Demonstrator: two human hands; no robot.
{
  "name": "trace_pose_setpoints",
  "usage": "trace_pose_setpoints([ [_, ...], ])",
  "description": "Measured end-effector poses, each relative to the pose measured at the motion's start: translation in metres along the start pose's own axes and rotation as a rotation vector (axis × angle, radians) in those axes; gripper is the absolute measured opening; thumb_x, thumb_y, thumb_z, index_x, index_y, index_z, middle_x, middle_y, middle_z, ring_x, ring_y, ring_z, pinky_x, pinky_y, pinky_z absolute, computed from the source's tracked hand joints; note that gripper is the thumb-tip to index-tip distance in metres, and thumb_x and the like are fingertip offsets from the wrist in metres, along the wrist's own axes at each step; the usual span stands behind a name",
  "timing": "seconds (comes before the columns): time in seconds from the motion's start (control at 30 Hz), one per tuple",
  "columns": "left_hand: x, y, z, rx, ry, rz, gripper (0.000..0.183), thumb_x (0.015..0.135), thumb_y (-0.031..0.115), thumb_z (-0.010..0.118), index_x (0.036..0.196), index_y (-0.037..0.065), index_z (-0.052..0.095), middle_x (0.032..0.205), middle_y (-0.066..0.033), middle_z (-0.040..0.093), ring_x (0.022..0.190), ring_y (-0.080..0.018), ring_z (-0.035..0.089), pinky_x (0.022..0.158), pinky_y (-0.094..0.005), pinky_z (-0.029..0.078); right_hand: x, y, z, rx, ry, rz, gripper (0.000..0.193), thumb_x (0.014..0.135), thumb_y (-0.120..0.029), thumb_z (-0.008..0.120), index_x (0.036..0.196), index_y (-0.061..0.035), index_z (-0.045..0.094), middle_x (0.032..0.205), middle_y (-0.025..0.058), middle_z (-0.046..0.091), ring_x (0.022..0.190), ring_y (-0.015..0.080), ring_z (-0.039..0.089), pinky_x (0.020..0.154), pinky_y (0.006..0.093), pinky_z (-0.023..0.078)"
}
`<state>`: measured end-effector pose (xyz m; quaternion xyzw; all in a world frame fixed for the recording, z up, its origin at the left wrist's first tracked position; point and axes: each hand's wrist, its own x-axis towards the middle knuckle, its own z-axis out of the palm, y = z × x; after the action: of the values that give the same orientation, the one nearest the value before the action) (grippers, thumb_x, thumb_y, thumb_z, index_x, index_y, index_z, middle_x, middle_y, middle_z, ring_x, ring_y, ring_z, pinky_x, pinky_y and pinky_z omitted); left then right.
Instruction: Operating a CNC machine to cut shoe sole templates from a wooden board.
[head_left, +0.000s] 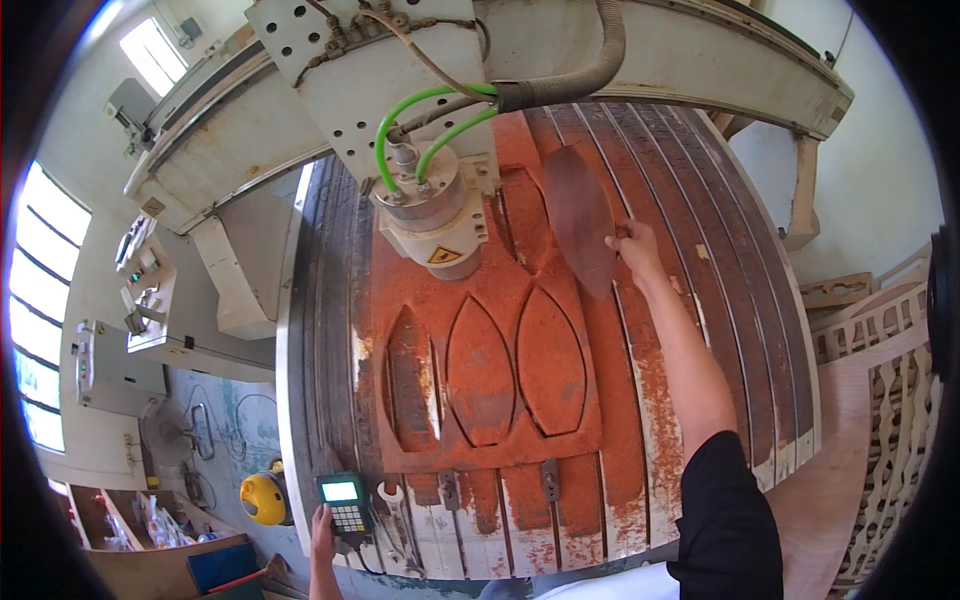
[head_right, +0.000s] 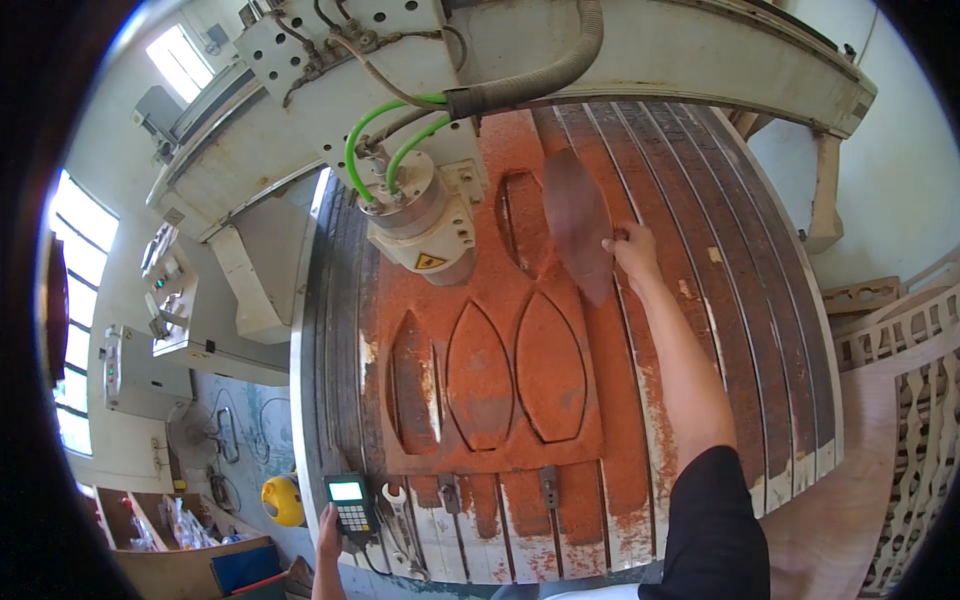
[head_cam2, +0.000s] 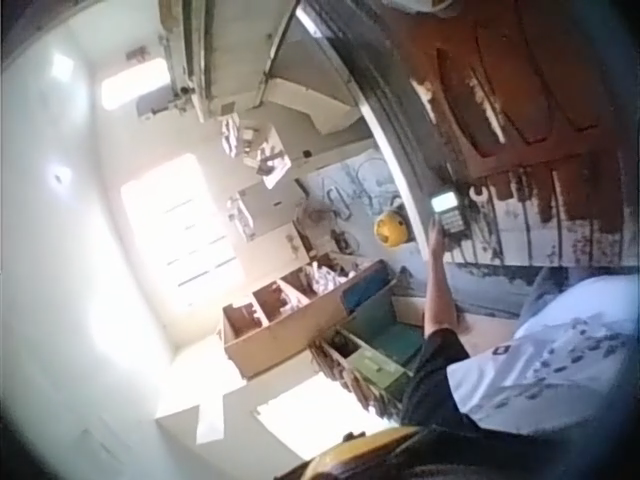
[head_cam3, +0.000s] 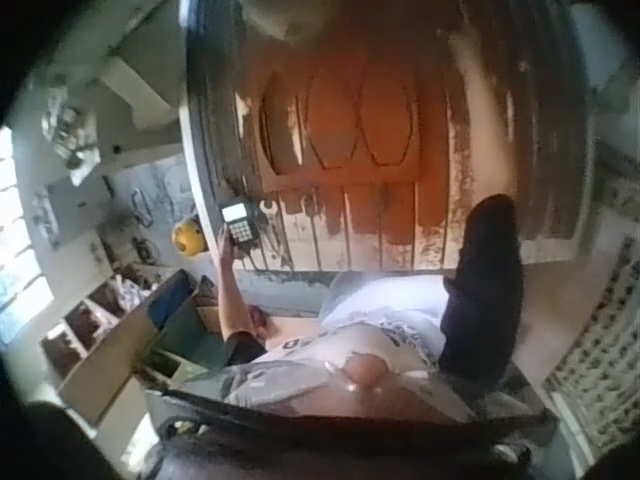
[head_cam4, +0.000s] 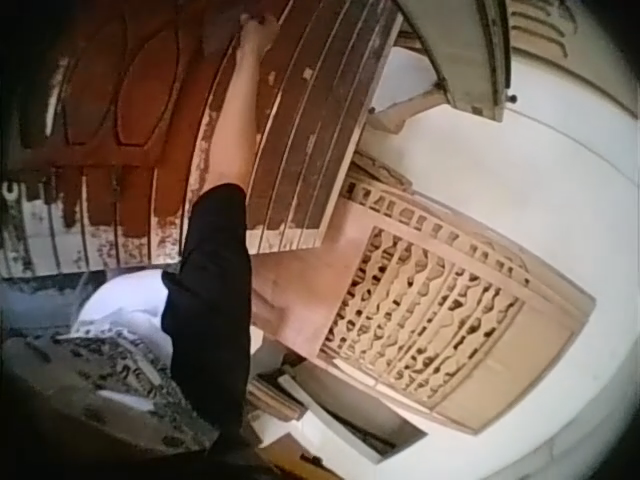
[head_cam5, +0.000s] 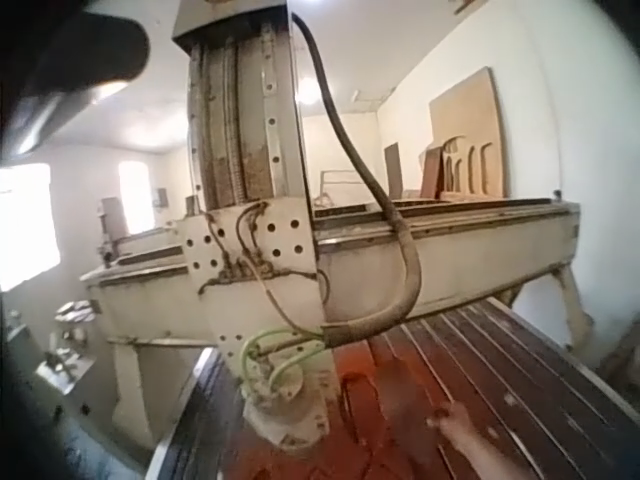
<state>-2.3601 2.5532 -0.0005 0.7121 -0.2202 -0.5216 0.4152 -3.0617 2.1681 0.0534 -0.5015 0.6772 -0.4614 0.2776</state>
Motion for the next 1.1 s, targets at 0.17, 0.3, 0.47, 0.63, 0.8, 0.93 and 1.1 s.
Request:
trace_pose_setpoints([
  [0.17, -0.005, 0.008, 0.009, -0.002, -0.124, 0.011, 0.035, 0.099, 0.033, 0.049, 0.114, 0.001, 0.054, 0.097, -0.0038, 0.063, 0.086, -0.0121, 0.061, 0.078, -0.0284, 0.049, -0.052, 0.034, -0.037, 0.913, -0.139, 0.292, 0.025, 0.086, 0.0, 0.061, 0.111, 0.0, 0.061, 0.094, 0.0044, 0.064, 0.089, 0.0175, 0.063, 0.078, 0.0297, 0.051],
  [0.3, -0.005, 0.008, 0.011, 0.014, -0.135, 0.03, 0.036, 0.099, 0.033, 0.047, 0.114, 0.002, 0.054, 0.097, -0.0045, 0.063, 0.087, -0.013, 0.062, 0.078, -0.0284, 0.049, -0.084, 0.039, -0.058, 1.105, -0.154, 0.261, 0.026, 0.087, 0.003, 0.059, 0.113, 0.0003, 0.059, 0.1, 0.0057, 0.065, 0.094, 0.0163, 0.062, 0.084, 0.0273, 0.049],
  [0.47, -0.004, 0.005, 0.01, 0.067, -0.118, 0.023, 0.039, 0.098, 0.039, 0.047, 0.115, 0.004, 0.054, 0.099, -0.0034, 0.063, 0.087, -0.0127, 0.062, 0.077, -0.0289, 0.05, -0.1, 0.034, -0.072, 1.137, -0.181, 0.213, 0.028, 0.086, 0.004, 0.06, 0.114, 0.0005, 0.058, 0.105, 0.0062, 0.065, 0.096, 0.0154, 0.062, 0.085, 0.0274, 0.048],
  [0.63, -0.004, 0.005, 0.011, 0.004, -0.128, 0.037, 0.037, 0.098, 0.035, 0.049, 0.113, 0.002, 0.055, 0.097, -0.0049, 0.063, 0.085, -0.0133, 0.062, 0.076, -0.0282, 0.05, -0.116, 0.025, -0.078, 1.055, -0.099, 0.231, 0.031, 0.084, 0.002, 0.064, 0.115, 0.0005, 0.059, 0.104, 0.0061, 0.065, 0.093, 0.0148, 0.062, 0.082, 0.0283, 0.049],
  [0.8, -0.007, 0.008, 0.014, 0.038, -0.139, 0.037, 0.043, 0.099, 0.043, 0.044, 0.112, 0.004, 0.056, 0.096, -0.0031, 0.064, 0.084, -0.012, 0.062, 0.076, -0.0282, 0.05, -0.141, 0.008, -0.081, 0.924, -0.077, 0.043, 0.033, 0.081, 0.002, 0.067, 0.113, 0.0007, 0.062, 0.099, 0.0051, 0.067, 0.087, 0.0127, 0.061, 0.079, 0.0274, 0.049],
  [0.93, -0.009, 0.01, 0.017, 0.022, -0.162, 0.053, 0.043, 0.099, 0.043, 0.045, 0.113, 0.004, 0.056, 0.096, -0.0026, 0.064, 0.084, -0.0124, 0.062, 0.076, -0.0287, 0.049, -0.148, -0.001, -0.085, 0.839, -0.053, -0.005, 0.034, 0.077, 0.003, 0.07, 0.11, 0.0009, 0.066, 0.095, 0.0042, 0.068, 0.083, 0.0114, 0.061, 0.078, 0.0256, 0.047],
  [1.1, -0.011, 0.011, 0.019, 0.024, -0.092, 0.034, 0.042, 0.098, 0.042, 0.045, 0.114, 0.005, 0.056, 0.096, -0.0023, 0.064, 0.084, -0.0126, 0.062, 0.075, -0.0288, 0.049, -0.151, -0.006, -0.087, 0.85, -0.082, -0.015, 0.037, 0.076, 0.004, 0.07, 0.112, 0.0007, 0.065, 0.096, 0.0041, 0.068, 0.084, 0.0111, 0.06, 0.08, 0.0248, 0.046],
])
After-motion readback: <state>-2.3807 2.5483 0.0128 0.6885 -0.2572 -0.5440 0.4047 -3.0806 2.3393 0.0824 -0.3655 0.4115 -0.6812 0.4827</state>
